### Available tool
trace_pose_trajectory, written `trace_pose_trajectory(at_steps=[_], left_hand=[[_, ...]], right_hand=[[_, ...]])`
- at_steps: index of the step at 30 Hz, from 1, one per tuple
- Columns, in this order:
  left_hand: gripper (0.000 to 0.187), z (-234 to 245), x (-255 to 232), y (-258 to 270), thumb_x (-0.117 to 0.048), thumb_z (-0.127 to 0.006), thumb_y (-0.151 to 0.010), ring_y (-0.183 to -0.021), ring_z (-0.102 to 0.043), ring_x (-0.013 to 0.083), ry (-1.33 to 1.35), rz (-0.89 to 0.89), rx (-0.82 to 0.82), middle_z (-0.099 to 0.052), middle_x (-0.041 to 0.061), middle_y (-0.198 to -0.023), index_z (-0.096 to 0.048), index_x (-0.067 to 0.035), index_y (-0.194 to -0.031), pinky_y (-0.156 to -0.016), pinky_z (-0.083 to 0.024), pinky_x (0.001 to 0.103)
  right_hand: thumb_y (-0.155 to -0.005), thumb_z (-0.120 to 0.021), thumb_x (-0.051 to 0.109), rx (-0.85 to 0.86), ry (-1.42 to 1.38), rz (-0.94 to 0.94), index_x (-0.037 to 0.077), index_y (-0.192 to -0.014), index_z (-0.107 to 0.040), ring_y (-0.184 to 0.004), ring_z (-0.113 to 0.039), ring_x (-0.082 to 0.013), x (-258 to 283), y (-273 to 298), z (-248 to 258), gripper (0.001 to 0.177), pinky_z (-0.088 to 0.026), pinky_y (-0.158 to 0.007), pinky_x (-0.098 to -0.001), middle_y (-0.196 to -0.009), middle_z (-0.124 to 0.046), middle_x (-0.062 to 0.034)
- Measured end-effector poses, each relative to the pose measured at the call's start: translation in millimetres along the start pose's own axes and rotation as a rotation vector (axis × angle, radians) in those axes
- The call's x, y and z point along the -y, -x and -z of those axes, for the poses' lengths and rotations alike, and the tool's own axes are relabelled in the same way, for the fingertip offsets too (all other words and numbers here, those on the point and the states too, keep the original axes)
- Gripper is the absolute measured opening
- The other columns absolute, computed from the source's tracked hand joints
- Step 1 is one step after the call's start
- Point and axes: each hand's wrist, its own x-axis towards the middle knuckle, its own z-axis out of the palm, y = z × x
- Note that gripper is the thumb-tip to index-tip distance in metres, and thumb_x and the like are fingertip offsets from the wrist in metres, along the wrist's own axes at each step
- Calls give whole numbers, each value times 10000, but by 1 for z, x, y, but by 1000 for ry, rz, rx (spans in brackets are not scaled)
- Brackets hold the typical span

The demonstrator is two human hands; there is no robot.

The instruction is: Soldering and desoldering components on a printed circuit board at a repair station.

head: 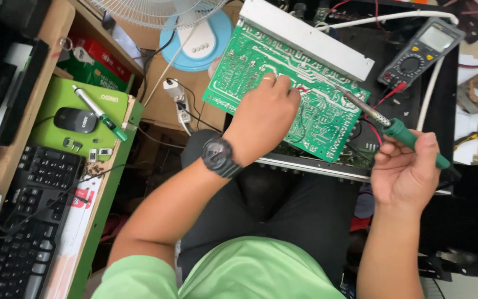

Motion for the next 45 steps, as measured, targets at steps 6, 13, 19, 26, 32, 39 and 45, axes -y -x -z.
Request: trace_pose_trajectory(at_steps=[6,13,19,26,32,39,45], left_hand=[[314,-33,-6,-18,72,-800,-725,-813,-626,320,-248,-105,68,-635,85,-818,-644,-183,-630,-424,-545,397],[198,-34,-3,-24,-10,-757,-835,-786,-617,250,-449,-188,107,-632,23,-830,-703,-197,-797,-460,-497,355],[68,-29,15,-22,-77,-680,-1016,-951,-669,318,-322,-145,94,-690,95,-987,-735,-115,-1030,-556,-593,401],[61,17,45,-19,-7,-556,-1110,-658,-465,354,367,183,-44,-570,138,-909,-545,-66,-1121,-559,-312,505],[89,-1,63,-25,-60,-632,-1199,-832,-608,355,520,116,-225,-597,131,-1020,-709,-33,-1234,-684,-473,485],[75,-12,62,-44,-56,-682,-1135,-891,-639,337,495,145,-268,-699,115,-922,-740,-26,-1097,-721,-505,484],[63,-13,58,-51,-130,-794,-1075,-824,-765,401,310,198,-226,-599,51,-861,-784,-81,-1036,-703,-643,499]], right_hand=[[-1076,-804,432,-63,-71,25,124,-1129,-770,-752,-808,-182,1,-1,-4,314,-645,-613,-269,-977,-854,-162],[-1072,-805,406,-57,-54,13,116,-1136,-742,-788,-810,-198,7,3,-10,303,-673,-656,-289,-976,-836,-155],[-1097,-793,403,-20,-66,17,110,-1146,-745,-800,-822,-202,6,1,-6,301,-695,-669,-296,-994,-842,-164],[-1141,-762,343,-6,-32,9,118,-1200,-710,-909,-857,-239,6,0,-11,239,-747,-757,-320,-1001,-805,-139],[-1126,-805,273,167,-12,-15,70,-1303,-725,-1030,-887,-304,3,-13,-20,281,-787,-945,-372,-1161,-843,-210],[-1084,-781,91,148,56,13,39,-1288,-718,-1017,-888,-325,-9,-10,-52,219,-786,-952,-358,-1103,-831,-242],[-1107,-796,120,183,40,89,-6,-1331,-692,-1032,-906,-343,-29,-19,-46,277,-825,-908,-436,-1079,-833,-232]])
